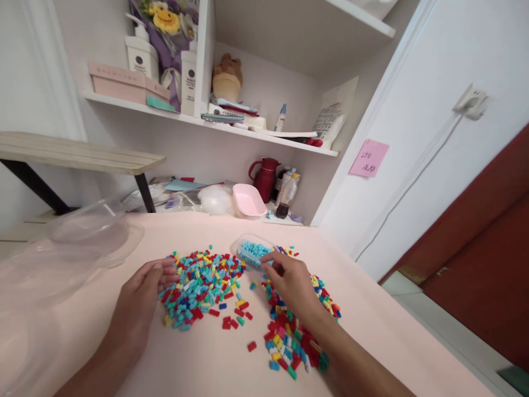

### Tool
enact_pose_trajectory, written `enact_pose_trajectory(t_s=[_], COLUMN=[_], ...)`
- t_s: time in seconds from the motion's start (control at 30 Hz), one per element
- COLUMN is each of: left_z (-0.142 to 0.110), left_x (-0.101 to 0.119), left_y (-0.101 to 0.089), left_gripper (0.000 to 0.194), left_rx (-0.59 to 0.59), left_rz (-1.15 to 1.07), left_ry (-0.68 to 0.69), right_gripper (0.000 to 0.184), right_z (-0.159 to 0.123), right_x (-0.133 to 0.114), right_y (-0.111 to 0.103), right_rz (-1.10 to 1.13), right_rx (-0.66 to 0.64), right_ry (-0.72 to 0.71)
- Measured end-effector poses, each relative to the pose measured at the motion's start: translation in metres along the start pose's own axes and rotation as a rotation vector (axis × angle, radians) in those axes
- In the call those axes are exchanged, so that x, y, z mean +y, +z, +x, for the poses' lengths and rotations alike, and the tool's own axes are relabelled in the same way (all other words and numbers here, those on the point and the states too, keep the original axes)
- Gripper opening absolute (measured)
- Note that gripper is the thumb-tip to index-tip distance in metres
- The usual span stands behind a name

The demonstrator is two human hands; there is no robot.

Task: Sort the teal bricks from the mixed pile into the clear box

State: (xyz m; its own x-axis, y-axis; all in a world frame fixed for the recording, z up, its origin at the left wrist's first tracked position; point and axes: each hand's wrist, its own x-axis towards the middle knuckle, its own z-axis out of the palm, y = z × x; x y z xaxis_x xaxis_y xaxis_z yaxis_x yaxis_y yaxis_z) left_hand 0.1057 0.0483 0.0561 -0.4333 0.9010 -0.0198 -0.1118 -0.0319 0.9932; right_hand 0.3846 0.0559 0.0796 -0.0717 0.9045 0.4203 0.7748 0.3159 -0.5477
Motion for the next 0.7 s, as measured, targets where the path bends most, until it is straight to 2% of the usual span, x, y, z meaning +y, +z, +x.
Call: enact_pose_trajectory(t_s=[0.07,0.13,0.23,0.3,0.4,0.5,0.57,0.7], left_z=[-0.001,-0.002,-0.002,-0.002,-0.002,-0.002,-0.001,0.000], left_x=[0.002,0.003,0.004,0.003,0.003,0.002,0.002,0.002], left_y=[0.001,0.003,0.005,0.004,0.003,0.001,0.001,0.002], left_gripper=[0.037,0.035,0.032,0.032,0.030,0.031,0.034,0.036], left_rx=[-0.001,0.002,0.009,0.011,0.012,0.007,-0.001,-0.006], left_rz=[0.011,0.024,0.024,0.020,0.025,0.037,0.034,0.028], left_ry=[0.006,0.021,0.024,0.020,0.034,0.047,0.045,0.037], right_gripper=[0.024,0.029,0.032,0.029,0.025,0.023,0.026,0.031], right_z=[0.007,0.013,0.015,0.013,0.005,-0.004,-0.009,-0.014], right_x=[0.010,0.018,0.021,0.015,-0.002,-0.014,-0.015,-0.007], right_y=[-0.002,-0.005,-0.011,-0.015,-0.018,-0.012,-0.005,0.011], right_rz=[0.036,0.054,0.130,0.214,0.294,0.261,0.213,0.079], right_rx=[0.107,0.158,0.182,0.171,0.097,-0.026,-0.120,-0.249], right_ry=[0.018,-0.006,-0.054,-0.059,-0.075,-0.191,-0.244,-0.254])
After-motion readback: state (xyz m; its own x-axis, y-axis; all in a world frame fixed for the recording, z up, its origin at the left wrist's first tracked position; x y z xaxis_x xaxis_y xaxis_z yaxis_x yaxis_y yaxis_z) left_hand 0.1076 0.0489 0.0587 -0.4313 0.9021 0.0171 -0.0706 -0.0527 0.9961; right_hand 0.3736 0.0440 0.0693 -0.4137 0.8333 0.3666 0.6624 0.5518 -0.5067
